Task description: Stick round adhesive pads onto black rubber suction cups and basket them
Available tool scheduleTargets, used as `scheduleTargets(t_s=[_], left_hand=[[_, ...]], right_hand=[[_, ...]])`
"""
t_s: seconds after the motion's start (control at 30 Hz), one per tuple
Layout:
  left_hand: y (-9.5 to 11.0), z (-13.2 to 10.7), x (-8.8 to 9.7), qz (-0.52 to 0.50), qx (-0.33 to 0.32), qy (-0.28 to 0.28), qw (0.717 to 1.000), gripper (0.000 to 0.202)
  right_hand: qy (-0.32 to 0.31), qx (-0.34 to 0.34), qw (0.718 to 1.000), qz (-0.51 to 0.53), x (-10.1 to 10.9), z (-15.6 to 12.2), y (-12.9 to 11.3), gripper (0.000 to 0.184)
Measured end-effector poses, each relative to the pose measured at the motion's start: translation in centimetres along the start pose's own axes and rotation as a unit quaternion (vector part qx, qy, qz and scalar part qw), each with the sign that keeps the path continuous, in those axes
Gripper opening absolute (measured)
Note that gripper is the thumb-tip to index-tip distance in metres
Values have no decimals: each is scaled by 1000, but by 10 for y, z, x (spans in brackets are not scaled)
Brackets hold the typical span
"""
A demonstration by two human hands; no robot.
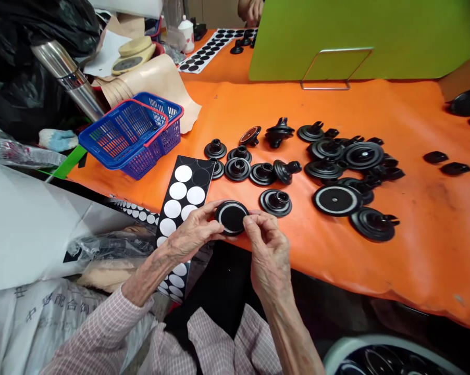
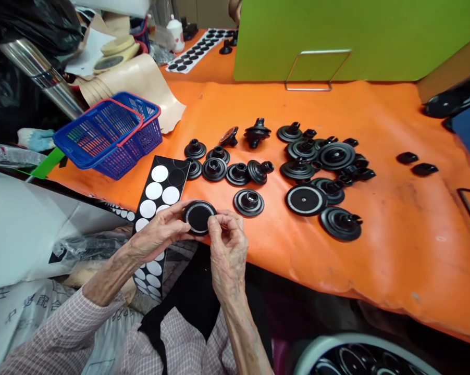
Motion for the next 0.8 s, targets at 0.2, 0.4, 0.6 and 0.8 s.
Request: scheduleTargets(t_s=[0.2, 0.4, 0.6, 0.8], left_hand=[[-3, 1, 6, -11, -6, -11, 1000, 43], [-5, 1, 11, -10, 4, 3, 1000, 43], [-4, 1, 9, 0, -6, 1, 1000, 45], [-3, -1, 8, 10, -3, 12, 1000, 46]], right_hand=[[25, -32, 997, 63, 15, 8, 4, 27], [7, -37, 997, 61, 15, 10, 6, 26], [-12, -23, 999, 47, -2, 1, 8, 23], [-9, -12, 1000, 23, -4, 1, 4, 23]])
Point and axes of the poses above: each hand's wrist, its own z-axis towards the middle knuckle, its own x-axis out of the back of the hand, y = z × x, the point moved 7 cm from there along z, towards the middle knuckle, and after that the axes turned 11 degrees about z, right-handed, at the moved point
